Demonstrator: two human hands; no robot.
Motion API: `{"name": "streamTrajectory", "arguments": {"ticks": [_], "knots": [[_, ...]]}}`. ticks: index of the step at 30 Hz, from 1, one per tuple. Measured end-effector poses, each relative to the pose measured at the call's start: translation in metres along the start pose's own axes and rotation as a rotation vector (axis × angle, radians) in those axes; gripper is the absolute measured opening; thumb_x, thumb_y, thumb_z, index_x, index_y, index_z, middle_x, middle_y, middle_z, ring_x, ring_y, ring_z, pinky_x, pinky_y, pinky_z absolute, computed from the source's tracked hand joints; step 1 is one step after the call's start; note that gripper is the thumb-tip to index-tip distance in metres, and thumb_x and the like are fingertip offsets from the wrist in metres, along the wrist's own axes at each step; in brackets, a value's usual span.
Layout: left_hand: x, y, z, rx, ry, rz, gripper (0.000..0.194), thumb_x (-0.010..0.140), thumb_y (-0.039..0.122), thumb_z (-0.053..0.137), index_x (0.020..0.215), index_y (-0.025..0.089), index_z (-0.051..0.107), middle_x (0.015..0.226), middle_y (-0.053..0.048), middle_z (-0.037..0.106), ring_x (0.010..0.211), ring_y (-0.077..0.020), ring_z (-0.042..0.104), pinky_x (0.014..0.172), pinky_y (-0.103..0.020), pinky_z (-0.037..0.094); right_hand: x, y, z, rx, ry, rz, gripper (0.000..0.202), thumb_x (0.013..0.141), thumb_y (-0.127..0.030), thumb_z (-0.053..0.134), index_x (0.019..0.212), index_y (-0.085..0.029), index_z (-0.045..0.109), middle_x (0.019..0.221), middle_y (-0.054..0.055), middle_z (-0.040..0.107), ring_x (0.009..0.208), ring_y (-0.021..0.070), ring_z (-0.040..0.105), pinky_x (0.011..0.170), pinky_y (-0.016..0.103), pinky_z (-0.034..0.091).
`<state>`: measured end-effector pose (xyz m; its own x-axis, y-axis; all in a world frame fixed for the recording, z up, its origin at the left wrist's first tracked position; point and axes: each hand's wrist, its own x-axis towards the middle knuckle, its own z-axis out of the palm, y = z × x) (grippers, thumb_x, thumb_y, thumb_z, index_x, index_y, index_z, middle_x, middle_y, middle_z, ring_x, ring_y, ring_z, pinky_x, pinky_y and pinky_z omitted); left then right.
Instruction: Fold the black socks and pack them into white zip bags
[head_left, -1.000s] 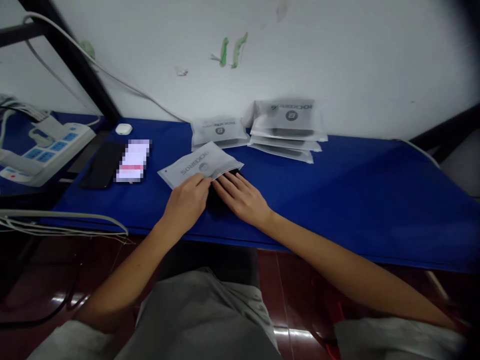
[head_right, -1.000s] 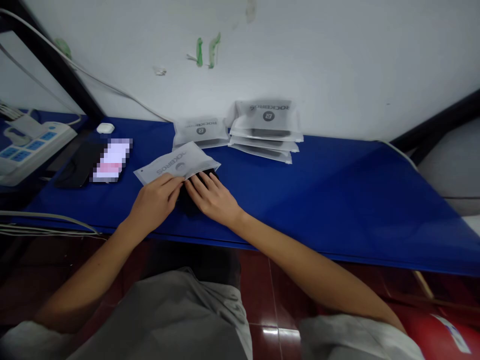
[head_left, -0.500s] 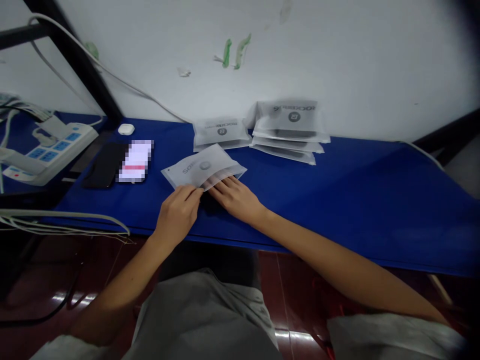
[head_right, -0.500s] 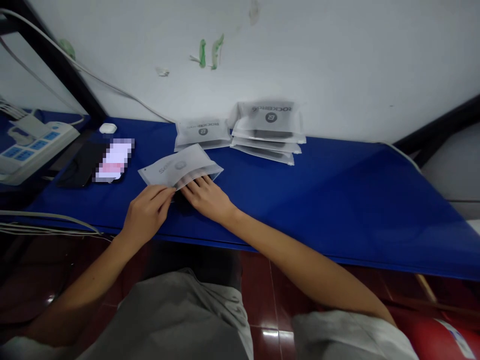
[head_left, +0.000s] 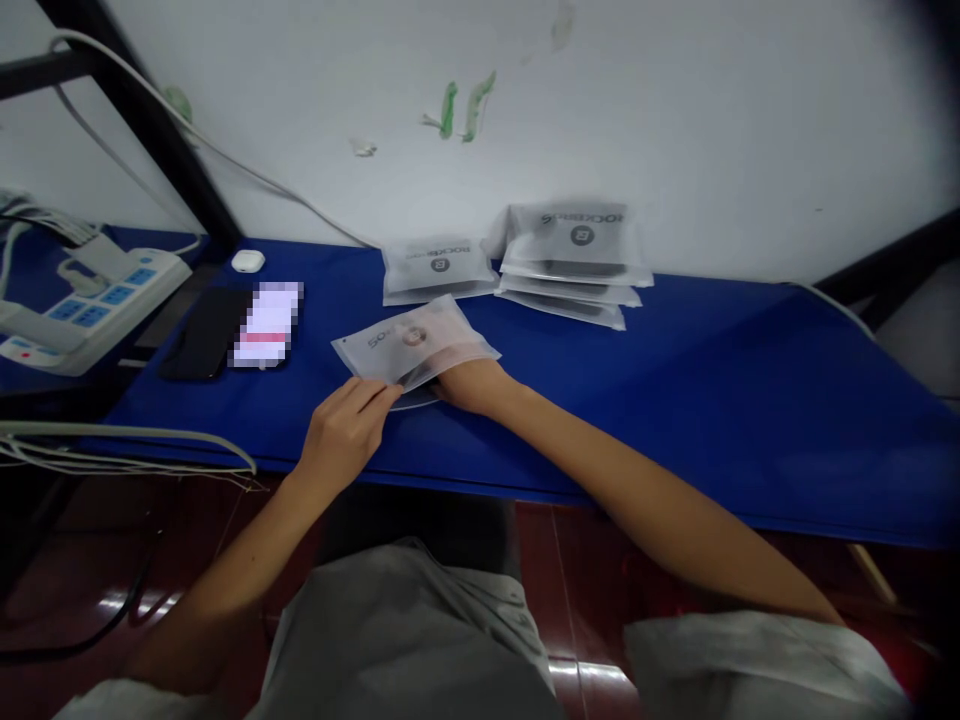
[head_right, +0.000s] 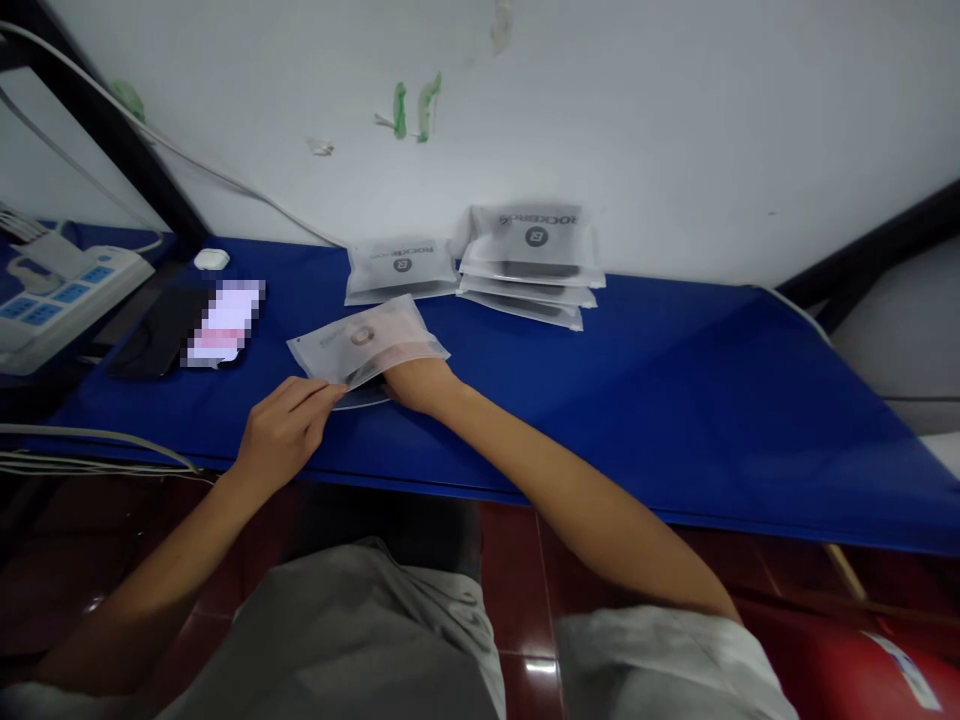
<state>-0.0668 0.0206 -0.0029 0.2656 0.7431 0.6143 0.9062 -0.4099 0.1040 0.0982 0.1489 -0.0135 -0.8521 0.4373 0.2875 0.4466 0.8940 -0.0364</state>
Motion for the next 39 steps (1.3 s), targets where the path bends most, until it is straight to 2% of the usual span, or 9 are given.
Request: {"name": "streamTrajectory", "arguments": {"ticks": [4,9,13,17,21,25,32,35,39], "knots": [[-0.004,-0.005,0.001,0.028,-0.002,-0.028,0.025,0.092,0.013,0.044,0.102,0.018,0.066,0.091,-0.006,0.070,0.081,-0.0178,0.062,0.073,-0.030,0.051,-0.019,-0.014,-0.012,0.176,-0.007,0.000,0.060,0.088,-0.041,0.054,0.139,-0.012,0.040,0.136,0.016,0.054,0.126,0.0279,0.049,0.104,0.046,0.042],[-0.009,-0.010,0.000,0.037,0.002,-0.013,0.021,0.091,0.012,0.048,0.102,0.017,0.065,0.091,-0.006,0.070,0.080,-0.0182,0.062,0.074,-0.031,0.052,-0.041,-0.045,-0.039,0.084,-0.020,-0.052,0.049,0.091,-0.029,0.052,0.134,-0.008,0.045,0.134,0.019,0.053,0.120,0.0281,0.053,0.097,0.044,0.046],[-0.013,-0.012,-0.009,0.042,-0.044,-0.008,0.021,0.090,0.017,0.052,0.107,0.016,0.063,0.096,-0.008,0.068,0.088,-0.0213,0.062,0.079,-0.035,0.052,-0.060,-0.050,-0.058,-0.029,0.037,-0.110,0.027,0.094,-0.023,0.044,0.113,-0.013,0.061,0.105,0.012,0.068,0.091,0.0225,0.064,0.077,0.035,0.051],[-0.020,-0.014,-0.018,0.101,-0.188,-0.106,0.038,0.088,0.023,0.053,0.124,0.013,0.054,0.123,-0.016,0.059,0.112,-0.0317,0.054,0.087,-0.046,0.051,-0.076,-0.034,-0.062,-0.123,0.146,0.141,0.034,0.092,-0.030,0.050,0.121,-0.013,0.056,0.106,0.015,0.066,0.092,0.0270,0.063,0.073,0.039,0.050],[-0.024,-0.018,-0.016,0.085,-0.215,-0.161,0.038,0.089,0.014,0.045,0.126,0.014,0.053,0.126,-0.014,0.058,0.113,-0.0287,0.057,0.086,-0.041,0.053,-0.083,-0.019,-0.054,-0.007,0.038,0.303,0.044,0.088,-0.029,0.055,0.129,-0.016,0.049,0.124,0.016,0.058,0.097,0.0289,0.062,0.078,0.044,0.052],[-0.023,-0.020,-0.011,0.041,-0.104,-0.121,0.029,0.090,0.012,0.046,0.113,0.016,0.062,0.113,-0.010,0.067,0.101,-0.0229,0.065,0.079,-0.034,0.056,-0.085,-0.013,-0.046,0.050,0.048,0.319,0.039,0.086,-0.017,0.050,0.125,-0.015,0.052,0.123,0.015,0.059,0.095,0.0263,0.063,0.078,0.042,0.052],[-0.007,-0.018,-0.023,-0.031,0.101,-0.137,0.019,0.087,0.012,0.055,0.100,0.017,0.067,0.096,-0.005,0.073,0.088,-0.0183,0.069,0.077,-0.029,0.055,-0.082,-0.008,-0.055,0.073,0.277,0.245,0.014,0.086,-0.018,0.055,0.095,-0.018,0.065,0.100,0.009,0.071,0.087,0.0236,0.065,0.071,0.038,0.050],[0.007,-0.016,-0.029,-0.105,0.223,-0.234,0.014,0.085,0.017,0.060,0.096,0.021,0.069,0.090,-0.001,0.074,0.081,-0.0152,0.070,0.076,-0.027,0.055,-0.076,-0.002,-0.071,0.158,0.423,0.281,0.009,0.086,-0.023,0.058,0.087,-0.020,0.066,0.090,0.006,0.073,0.083,0.0214,0.066,0.073,0.036,0.050],[0.026,-0.013,-0.028,-0.246,0.347,-0.489,0.014,0.082,0.029,0.066,0.094,0.023,0.070,0.086,0.002,0.074,0.074,-0.0136,0.070,0.073,-0.026,0.056,-0.067,0.006,-0.090,0.229,0.526,0.387,0.010,0.085,-0.031,0.062,0.080,-0.023,0.066,0.081,0.003,0.072,0.077,0.0202,0.066,0.072,0.035,0.051]]}}
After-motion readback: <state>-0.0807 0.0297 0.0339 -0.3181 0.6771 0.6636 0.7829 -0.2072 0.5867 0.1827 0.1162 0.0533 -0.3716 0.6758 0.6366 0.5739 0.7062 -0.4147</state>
